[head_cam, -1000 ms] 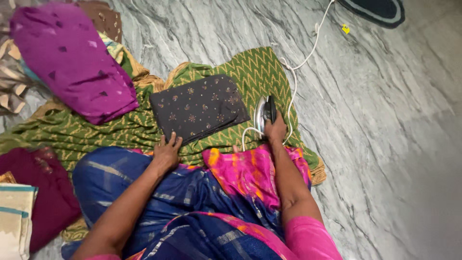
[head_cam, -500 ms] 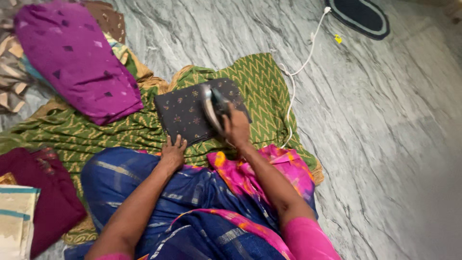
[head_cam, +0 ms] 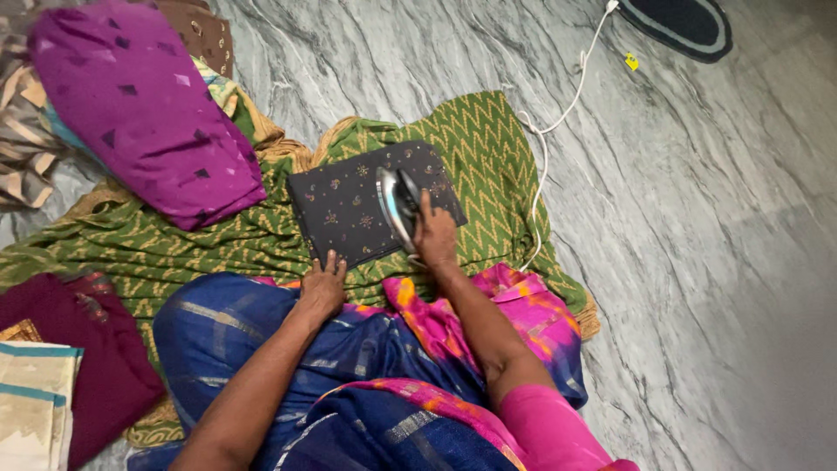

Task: The person sits on the floor and irons several folded garments one by one using a handheld electric iron. They smooth each piece, move it aside, and proceed to the next item from a nearby pile.

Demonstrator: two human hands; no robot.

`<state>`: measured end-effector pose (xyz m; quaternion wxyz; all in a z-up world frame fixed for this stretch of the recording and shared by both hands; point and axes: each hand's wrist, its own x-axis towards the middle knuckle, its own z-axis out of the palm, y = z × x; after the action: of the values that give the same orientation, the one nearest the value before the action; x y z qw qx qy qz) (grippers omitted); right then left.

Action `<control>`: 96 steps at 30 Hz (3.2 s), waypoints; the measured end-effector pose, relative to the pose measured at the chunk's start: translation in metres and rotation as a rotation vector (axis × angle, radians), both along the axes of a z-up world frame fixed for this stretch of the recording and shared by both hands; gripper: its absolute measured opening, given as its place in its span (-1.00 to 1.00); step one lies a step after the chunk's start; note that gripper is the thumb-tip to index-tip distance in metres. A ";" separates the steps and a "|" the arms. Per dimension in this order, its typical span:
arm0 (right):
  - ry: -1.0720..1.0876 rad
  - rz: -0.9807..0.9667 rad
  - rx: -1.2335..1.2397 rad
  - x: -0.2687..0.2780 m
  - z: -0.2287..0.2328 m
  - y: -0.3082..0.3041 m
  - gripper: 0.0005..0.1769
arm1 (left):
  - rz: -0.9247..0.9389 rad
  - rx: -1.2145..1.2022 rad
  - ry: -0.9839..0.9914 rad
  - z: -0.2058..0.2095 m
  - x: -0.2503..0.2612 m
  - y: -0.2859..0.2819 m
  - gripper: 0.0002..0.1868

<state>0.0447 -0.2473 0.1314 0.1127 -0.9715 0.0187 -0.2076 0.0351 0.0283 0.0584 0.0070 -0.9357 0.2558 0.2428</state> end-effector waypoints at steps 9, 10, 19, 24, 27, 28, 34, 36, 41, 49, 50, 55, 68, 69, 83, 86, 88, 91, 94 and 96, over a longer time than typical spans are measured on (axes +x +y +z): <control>-0.035 -0.059 0.104 -0.011 -0.002 -0.012 -0.31 | -0.007 -0.026 -0.070 0.004 -0.020 0.015 -0.28; -0.042 -0.056 0.147 -0.010 -0.001 -0.009 -0.32 | 0.002 -0.048 -0.119 0.004 -0.026 0.018 -0.27; 0.008 0.344 0.057 -0.001 0.040 0.085 -0.27 | -0.005 -0.139 -0.196 0.018 -0.029 0.020 -0.17; 0.074 0.358 -0.054 0.017 0.054 0.110 -0.21 | -0.021 -0.117 -0.138 0.006 -0.024 0.020 -0.28; 0.068 0.375 -0.056 0.032 0.054 0.094 -0.20 | -0.063 -0.124 -0.183 -0.003 -0.023 0.017 -0.37; 0.042 0.358 -0.072 0.038 0.050 0.087 -0.20 | -0.063 -0.127 -0.187 -0.005 -0.023 0.017 -0.44; 0.056 0.056 -0.127 0.101 -0.003 -0.001 -0.23 | -0.085 -0.130 -0.172 0.005 -0.019 0.012 -0.54; 0.039 -0.076 -0.132 0.100 -0.017 -0.044 -0.33 | -0.069 -0.147 -0.207 0.008 -0.018 0.011 -0.52; 0.004 -0.260 0.045 0.055 -0.027 -0.105 -0.33 | -0.046 -0.092 -0.112 0.023 -0.018 0.008 -0.48; -0.217 -0.130 0.171 -0.013 0.016 -0.061 -0.35 | -0.112 -0.016 -0.148 -0.010 -0.020 0.015 -0.49; -0.116 -0.069 0.267 -0.015 0.031 -0.044 -0.31 | -0.106 -0.005 -0.141 -0.015 -0.017 0.013 -0.50; 0.024 0.265 0.030 -0.034 0.069 0.049 -0.24 | -0.069 -0.010 -0.093 -0.009 -0.012 0.010 -0.36; -0.044 -0.159 0.100 -0.019 -0.022 -0.068 -0.38 | -0.003 -0.047 -0.084 -0.008 -0.014 0.007 -0.41; -0.090 -0.207 0.152 -0.020 -0.026 -0.072 -0.37 | 0.018 -0.083 -0.104 -0.011 -0.014 0.010 -0.47; -0.045 0.322 0.083 -0.024 0.052 0.073 -0.33 | -0.016 -0.008 -0.063 -0.012 -0.016 0.004 -0.47; 0.002 0.355 0.086 -0.018 0.043 0.101 -0.31 | -0.017 -0.017 -0.111 -0.036 -0.016 0.005 -0.48; -0.009 0.330 0.063 -0.010 0.034 0.094 -0.28 | 0.009 -0.029 -0.102 -0.039 -0.016 0.003 -0.48; 0.016 0.244 0.057 -0.001 0.019 0.064 -0.30 | 0.031 -0.038 -0.055 -0.028 -0.022 0.003 -0.50; 0.005 0.106 0.061 0.018 0.010 0.029 -0.33 | 0.007 -0.024 -0.043 -0.013 -0.017 -0.001 -0.56; -0.008 0.047 0.096 0.028 0.005 0.020 -0.35 | 0.014 -0.035 -0.044 -0.009 -0.018 -0.001 -0.56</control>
<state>0.0724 -0.2268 0.1365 0.1643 -0.9643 0.0054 -0.2077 0.0174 0.0273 0.0498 -0.0057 -0.9426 0.2532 0.2178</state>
